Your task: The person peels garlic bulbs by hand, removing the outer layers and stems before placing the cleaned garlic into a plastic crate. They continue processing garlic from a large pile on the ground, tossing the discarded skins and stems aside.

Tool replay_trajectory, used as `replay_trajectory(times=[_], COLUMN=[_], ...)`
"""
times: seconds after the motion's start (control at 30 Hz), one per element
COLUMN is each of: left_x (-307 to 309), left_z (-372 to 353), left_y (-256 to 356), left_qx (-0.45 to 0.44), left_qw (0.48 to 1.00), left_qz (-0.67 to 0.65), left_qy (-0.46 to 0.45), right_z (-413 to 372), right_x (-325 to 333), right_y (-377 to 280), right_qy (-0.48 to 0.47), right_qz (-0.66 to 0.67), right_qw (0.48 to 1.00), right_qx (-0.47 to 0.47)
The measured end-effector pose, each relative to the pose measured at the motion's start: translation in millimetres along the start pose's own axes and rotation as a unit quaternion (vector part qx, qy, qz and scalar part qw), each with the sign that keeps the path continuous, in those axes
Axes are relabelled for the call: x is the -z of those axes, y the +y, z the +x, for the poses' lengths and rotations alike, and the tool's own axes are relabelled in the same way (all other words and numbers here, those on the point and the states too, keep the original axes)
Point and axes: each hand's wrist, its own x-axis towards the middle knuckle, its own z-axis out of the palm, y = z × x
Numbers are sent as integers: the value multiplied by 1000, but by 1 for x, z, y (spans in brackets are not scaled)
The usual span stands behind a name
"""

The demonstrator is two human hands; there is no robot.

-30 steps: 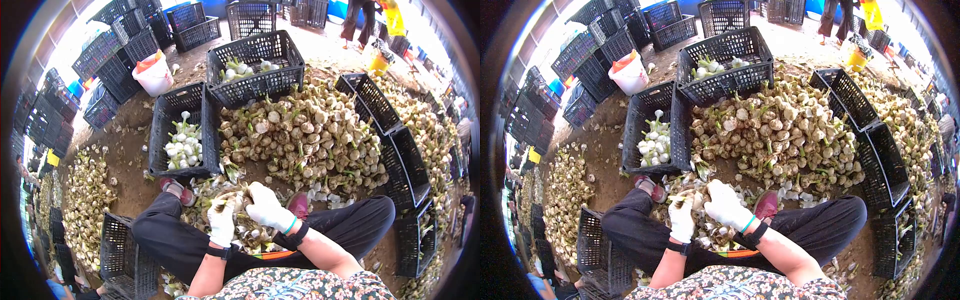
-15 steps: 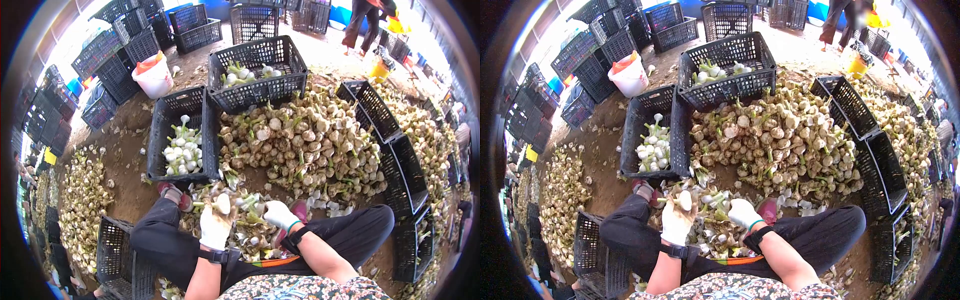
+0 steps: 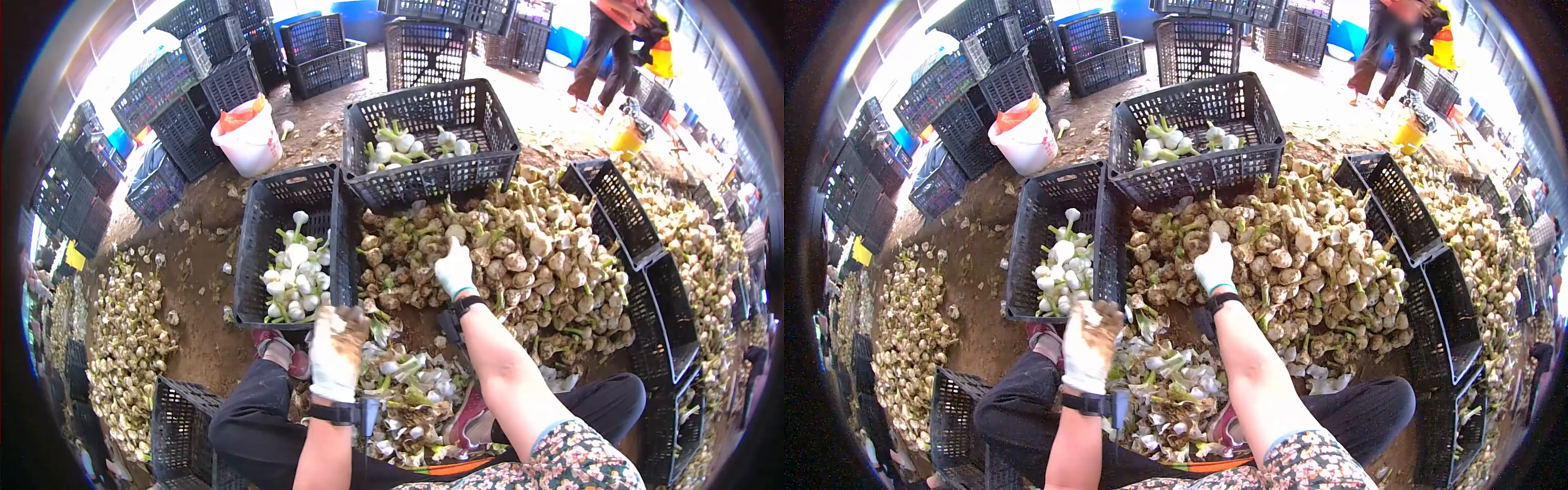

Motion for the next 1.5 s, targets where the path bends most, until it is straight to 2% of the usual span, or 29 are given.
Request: replay_trajectory(times=[0.03, 0.1, 0.13, 0.17, 0.23, 0.3, 0.33, 0.37, 0.43, 0.5, 0.57, 0.63, 0.73, 0.77, 0.83, 0.9, 0.93, 0.97, 1.0, 1.03, 1.07, 1.13, 1.17, 1.23, 1.3, 1.33, 1.37, 1.47, 1.5], left_x=[5, 11, 11, 12, 9, 51, 63, 75, 82, 97, 103, 106, 109, 108, 104, 94, 108, 79, 68, 59, 50, 43, 38, 16, 16, 15, 14, 1, 1], left_z=[-1, -6, -5, -8, -11, 0, -2, -7, -29, -42, -57, -64, -59, -57, -48, -46, -38, -45, -46, -48, -52, -60, -67, -84, -88, -90, -91, -101, -104], left_y=[-14, -44, -57, -71, -95, -119, -121, -123, -105, -83, -63, -53, -56, -62, -71, -74, -80, -73, -68, -64, -62, -46, -41, -36, -34, -36, -37, -33, -33], left_qx=[19, 55, 85, 115, 163, 190, 180, 171, 152, 98, 30, -5, 9, 9, 7, 31, 30, 63, 72, 79, 68, 36, 6, -15, -85, -161, -187, -303, -304], left_qw=[998, 993, 990, 985, 968, 968, 965, 962, 974, 980, 971, 957, 949, 942, 909, 905, 911, 933, 954, 969, 976, 981, 982, 978, 905, 818, 783, 601, 599], left_qz=[21, 66, 87, 108, 133, 61, 63, 63, 68, 74, 111, 144, 206, 256, 379, 400, 395, 336, 285, 233, 201, 191, 186, 187, 387, 518, 553, 698, 698], left_qy=[58, 78, 76, 76, 137, 155, 178, 203, 156, 158, 209, 252, 239, 216, 172, 144, 117, 113, 65, 15, 56, 6, -38, -92, -157, -193, -214, -246, -247], right_z=[-7, -30, -54, -76, -107, -110, -113, -117, -115, -121, -140, -154, -166, -167, -170, -170, -178, -188, -198, -205, -213, -220, -224, -228, -227, -228, -227, -235, -237], right_x=[-3, 13, 24, 41, 45, 29, 30, 31, 1, -37, -33, -50, -61, -59, -42, -10, 13, 35, 56, 66, 78, 113, 123, 145, 144, 144, 141, 143, 142], right_y=[14, 35, 36, 29, 31, 51, 41, 32, 49, 65, 47, 63, 86, 94, 86, 61, 35, 9, -13, -19, -24, -40, -47, -63, -59, -60, -58, -68, -69], right_qy=[34, -30, -28, -98, -58, -82, -114, -148, -228, -335, -387, -341, -299, -296, -298, -311, -297, -281, -275, -290, -336, -389, -354, -327, -370, -374, -362, -315, -305], right_qz=[15, 324, 367, 357, 240, 118, 61, 2, -14, -117, -176, -107, 25, 78, 319, 241, 262, 282, 197, 215, 310, 450, 561, 580, 558, 539, 510, 518, 551], right_qw=[999, 943, 929, 920, 969, 990, 991, 988, 974, 935, 905, 934, 952, 948, 892, 919, 915, 908, 923, 907, 876, 804, 741, 723, 728, 748, 775, 793, 773], right_qx=[9, -72, -45, -131, -28, 7, -16, -41, 4, 25, 15, -9, -54, -84, -118, 24, 78, 134, 181, 218, 152, -21, -107, -184, -150, -100, -93, -67, -72])
